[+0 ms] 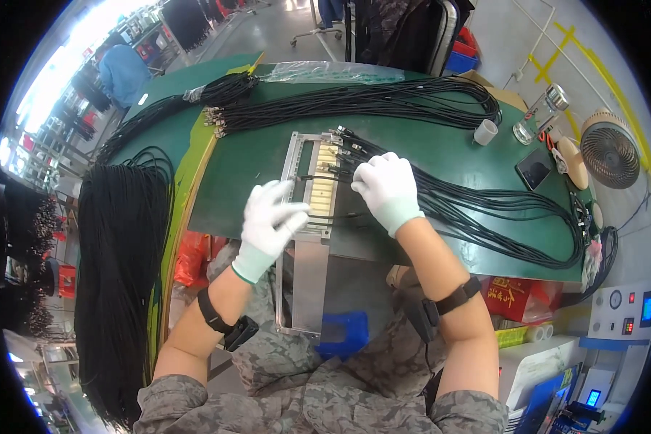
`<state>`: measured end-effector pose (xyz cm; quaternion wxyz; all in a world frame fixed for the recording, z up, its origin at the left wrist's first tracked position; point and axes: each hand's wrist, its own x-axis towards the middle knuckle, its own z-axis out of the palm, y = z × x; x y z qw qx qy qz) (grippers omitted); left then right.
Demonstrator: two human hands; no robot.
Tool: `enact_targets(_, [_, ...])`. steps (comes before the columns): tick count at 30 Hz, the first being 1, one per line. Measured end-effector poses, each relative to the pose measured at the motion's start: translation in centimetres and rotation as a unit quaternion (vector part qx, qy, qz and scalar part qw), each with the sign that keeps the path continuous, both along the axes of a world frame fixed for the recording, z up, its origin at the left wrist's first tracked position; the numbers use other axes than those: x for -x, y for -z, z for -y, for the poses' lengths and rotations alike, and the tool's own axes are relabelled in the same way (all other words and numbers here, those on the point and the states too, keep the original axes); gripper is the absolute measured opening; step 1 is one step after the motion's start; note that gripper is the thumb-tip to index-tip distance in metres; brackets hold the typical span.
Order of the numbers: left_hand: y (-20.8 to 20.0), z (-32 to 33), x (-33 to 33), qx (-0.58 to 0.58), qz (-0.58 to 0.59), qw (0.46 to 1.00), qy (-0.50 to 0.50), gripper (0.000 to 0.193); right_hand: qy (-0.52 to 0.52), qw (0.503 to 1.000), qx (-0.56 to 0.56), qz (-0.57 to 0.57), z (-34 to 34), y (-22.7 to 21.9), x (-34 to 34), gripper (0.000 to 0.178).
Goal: Assembling wiring harnesses by manually inserting individual wires into a metal connector alignment block on a factory workbench.
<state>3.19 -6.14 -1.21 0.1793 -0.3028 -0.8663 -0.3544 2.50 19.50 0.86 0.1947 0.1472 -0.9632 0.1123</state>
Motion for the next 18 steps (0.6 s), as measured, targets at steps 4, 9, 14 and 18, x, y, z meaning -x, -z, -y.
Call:
enact_targets(4, [-0.3,0.8,1.6,-0.122,0.05,0.989,-0.073,0.02,-0.077,0.994,0.081,-0.009,0.0,-0.3,-0.6,0.011])
enact_targets(9, [-1.2,0.2,1.0,-0.103,0.04,0.994,0.02,0.019,-0.15,0.97,0.175,-0.076,3.1,-0.8,-1.3,0.013])
enact_targets(14, [-1.5,0.2,0.4,-0.077,0.003,0.996,0.053,0.013,-0.193,0.966,0.165,0.039,4.9,-0.4,-2.1,0.021])
enact_targets(18, [-1.5,0.2,0.5,-0.102,0.028,0.993,0.043,0.012,-0.166,0.953,0.209,0.143,3.4,-0.9,-2.0,0.023])
